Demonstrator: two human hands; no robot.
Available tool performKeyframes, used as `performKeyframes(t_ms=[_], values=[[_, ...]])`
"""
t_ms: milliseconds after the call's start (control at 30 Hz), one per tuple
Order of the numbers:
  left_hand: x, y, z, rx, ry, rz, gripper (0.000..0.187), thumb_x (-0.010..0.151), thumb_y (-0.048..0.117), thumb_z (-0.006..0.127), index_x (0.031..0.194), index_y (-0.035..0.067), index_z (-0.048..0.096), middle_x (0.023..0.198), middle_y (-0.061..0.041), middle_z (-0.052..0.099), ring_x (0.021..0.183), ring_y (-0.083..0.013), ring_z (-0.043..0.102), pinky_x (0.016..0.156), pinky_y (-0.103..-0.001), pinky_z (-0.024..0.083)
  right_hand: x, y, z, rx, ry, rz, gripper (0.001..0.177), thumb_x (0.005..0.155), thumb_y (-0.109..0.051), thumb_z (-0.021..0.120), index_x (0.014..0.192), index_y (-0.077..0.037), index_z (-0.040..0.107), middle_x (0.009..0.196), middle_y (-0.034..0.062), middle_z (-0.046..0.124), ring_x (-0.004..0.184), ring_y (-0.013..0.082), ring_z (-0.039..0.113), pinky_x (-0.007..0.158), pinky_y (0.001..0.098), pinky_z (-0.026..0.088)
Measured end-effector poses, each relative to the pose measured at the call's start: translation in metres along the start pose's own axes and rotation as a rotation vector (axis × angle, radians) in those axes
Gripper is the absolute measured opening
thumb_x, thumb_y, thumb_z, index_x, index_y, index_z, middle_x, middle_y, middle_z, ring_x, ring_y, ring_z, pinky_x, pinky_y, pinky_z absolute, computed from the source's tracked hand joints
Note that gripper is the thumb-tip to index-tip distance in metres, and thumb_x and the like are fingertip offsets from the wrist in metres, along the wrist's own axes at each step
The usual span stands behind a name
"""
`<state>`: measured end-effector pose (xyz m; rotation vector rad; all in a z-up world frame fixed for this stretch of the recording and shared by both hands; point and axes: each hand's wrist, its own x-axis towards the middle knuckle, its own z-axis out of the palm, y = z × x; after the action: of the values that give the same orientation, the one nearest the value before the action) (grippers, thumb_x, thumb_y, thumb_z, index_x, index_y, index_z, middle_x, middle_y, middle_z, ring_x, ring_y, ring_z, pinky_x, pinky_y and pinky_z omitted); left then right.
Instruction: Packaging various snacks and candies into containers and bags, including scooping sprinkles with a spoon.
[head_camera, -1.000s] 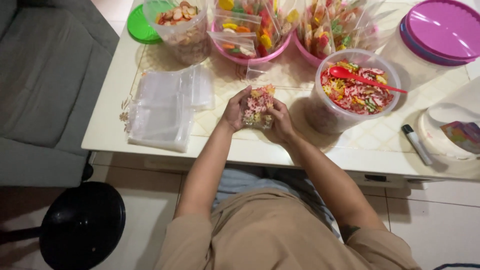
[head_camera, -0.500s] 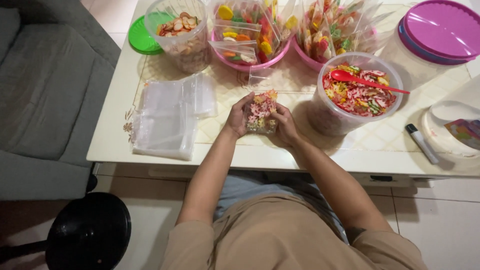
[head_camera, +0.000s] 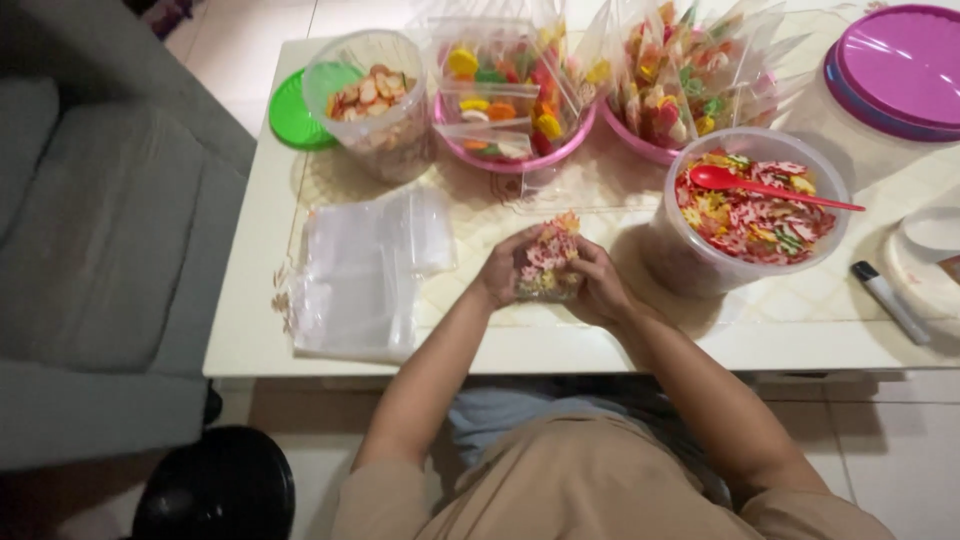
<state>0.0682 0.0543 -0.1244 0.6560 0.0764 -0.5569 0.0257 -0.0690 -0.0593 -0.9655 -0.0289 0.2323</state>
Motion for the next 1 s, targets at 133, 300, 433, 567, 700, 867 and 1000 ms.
performKeyframes(t_ms=[133,300,433,567,700,867,1000], values=[[0.012,-0.002,-0.011,-0.020,-0.013,0.004,0.035,0.082,0.030,0.064,0.103,0.001,0.064,0.097,-0.018,0.067,0.087,-0.0330,0.066,0.078,-0.048,0.053,0.014,0.016,-0.023,0.082,0.028,0.003,0.026,0.064,0.007,0.055,0.089,0.001,0.058,0.070,0.0133,0.057,0.052,0.0186,0.055,0.038,0.0267,0.046],[0.018,-0.012,-0.030,-0.030,-0.023,0.045,0.031,0.083,0.024,0.063,0.103,0.000,0.063,0.097,-0.022,0.065,0.088,-0.0350,0.065,0.079,-0.050,0.052,0.012,0.012,-0.014,0.108,0.060,0.038,0.025,0.062,0.011,0.055,0.085,0.003,0.057,0.066,0.0149,0.055,0.048,0.0208,0.053,0.037,0.0272,0.044],[0.016,-0.005,-0.024,-0.069,-0.010,0.003,0.028,0.082,0.024,0.062,0.101,0.002,0.063,0.093,-0.020,0.066,0.084,-0.0338,0.066,0.076,-0.048,0.053,0.017,0.019,-0.024,0.039,0.064,0.056,0.021,0.062,0.010,0.057,0.082,0.002,0.056,0.067,0.0157,0.055,0.051,0.0224,0.052,0.039,0.0307,0.046],[0.011,-0.005,-0.018,-0.021,-0.001,0.039,0.030,0.082,0.025,0.061,0.103,0.004,0.063,0.094,-0.020,0.066,0.084,-0.0321,0.066,0.075,-0.046,0.054,0.016,0.020,-0.027,0.113,0.047,0.113,0.021,0.066,0.009,0.054,0.084,0.000,0.056,0.069,0.0147,0.056,0.052,0.0219,0.054,0.039,0.0297,0.046],[0.001,-0.006,-0.002,-0.032,0.031,0.101,0.027,0.082,0.022,0.060,0.102,0.004,0.061,0.090,-0.020,0.066,0.081,-0.0310,0.066,0.072,-0.044,0.055,0.026,0.037,-0.048,0.180,0.005,0.124,0.021,0.067,0.011,0.053,0.085,0.000,0.056,0.071,0.0141,0.055,0.054,0.0202,0.053,0.039,0.0248,0.042],[0.003,-0.003,0.000,-0.033,0.045,0.100,0.028,0.081,0.025,0.060,0.101,0.005,0.063,0.091,-0.019,0.067,0.081,-0.0311,0.067,0.075,-0.047,0.055,0.010,-0.003,-0.017,0.171,-0.032,0.183,0.022,0.067,0.011,0.053,0.085,-0.001,0.055,0.062,0.0125,0.050,0.049,0.0182,0.046,0.041,0.0275,0.041],[-0.011,0.009,0.026,-0.097,0.062,0.029,0.028,0.083,0.026,0.058,0.098,0.003,0.064,0.089,-0.021,0.067,0.078,-0.0343,0.067,0.071,-0.050,0.055,-0.005,-0.036,0.014,0.164,-0.032,0.175,0.022,0.065,0.011,0.054,0.083,-0.001,0.056,0.063,0.0098,0.052,0.050,0.0160,0.049,0.043,0.0256,0.042]])
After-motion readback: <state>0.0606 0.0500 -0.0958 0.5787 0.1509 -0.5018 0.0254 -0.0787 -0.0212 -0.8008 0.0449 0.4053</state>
